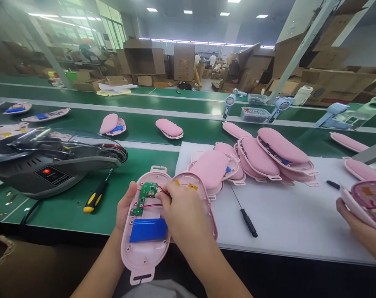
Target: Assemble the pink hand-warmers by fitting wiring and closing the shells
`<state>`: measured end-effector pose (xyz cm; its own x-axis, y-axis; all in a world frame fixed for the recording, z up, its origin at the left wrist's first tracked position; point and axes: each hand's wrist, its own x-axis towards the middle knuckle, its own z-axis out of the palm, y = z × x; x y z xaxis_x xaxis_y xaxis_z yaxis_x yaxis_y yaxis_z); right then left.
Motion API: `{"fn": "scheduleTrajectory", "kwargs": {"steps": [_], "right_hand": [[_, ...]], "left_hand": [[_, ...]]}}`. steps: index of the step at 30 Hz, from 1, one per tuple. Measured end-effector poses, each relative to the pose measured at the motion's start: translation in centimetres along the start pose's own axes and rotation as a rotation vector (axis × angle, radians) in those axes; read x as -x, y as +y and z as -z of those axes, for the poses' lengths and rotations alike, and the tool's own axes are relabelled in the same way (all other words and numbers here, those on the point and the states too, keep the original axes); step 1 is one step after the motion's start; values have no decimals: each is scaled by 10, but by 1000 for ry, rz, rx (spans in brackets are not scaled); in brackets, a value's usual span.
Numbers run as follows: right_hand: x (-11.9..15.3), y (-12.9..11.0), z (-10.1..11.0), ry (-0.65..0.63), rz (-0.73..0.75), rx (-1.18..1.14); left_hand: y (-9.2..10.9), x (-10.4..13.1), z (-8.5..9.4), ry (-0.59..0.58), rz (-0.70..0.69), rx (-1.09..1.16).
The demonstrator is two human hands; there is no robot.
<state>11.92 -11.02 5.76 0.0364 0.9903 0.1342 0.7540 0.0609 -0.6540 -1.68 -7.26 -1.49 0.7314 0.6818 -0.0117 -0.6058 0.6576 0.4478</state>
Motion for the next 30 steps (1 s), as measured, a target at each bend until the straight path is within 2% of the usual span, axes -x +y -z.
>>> {"fn": "scheduleTrajectory", "kwargs": {"steps": [4,8,13,19,24,30], "right_hand": [[5,6,2,-66,42,-107],[6,12,0,-102,3,-235],[3,15,-1,-124,-38,-281],[-1,13,-1,-157,-62,-285],[0,10,0,-133,-62,-222],[-1,6,3,-115,-2,-155]], "left_hand": [[-2,1,-1,9,28,-8],[-4,1,-7,45,5,-33],[-9,2,-19,72,-29,-40],[-18,2,-23,106,-65,-23],[-20,2,-37,199,-184,-148],[-17,0,-42,188,-316,-330]]}}
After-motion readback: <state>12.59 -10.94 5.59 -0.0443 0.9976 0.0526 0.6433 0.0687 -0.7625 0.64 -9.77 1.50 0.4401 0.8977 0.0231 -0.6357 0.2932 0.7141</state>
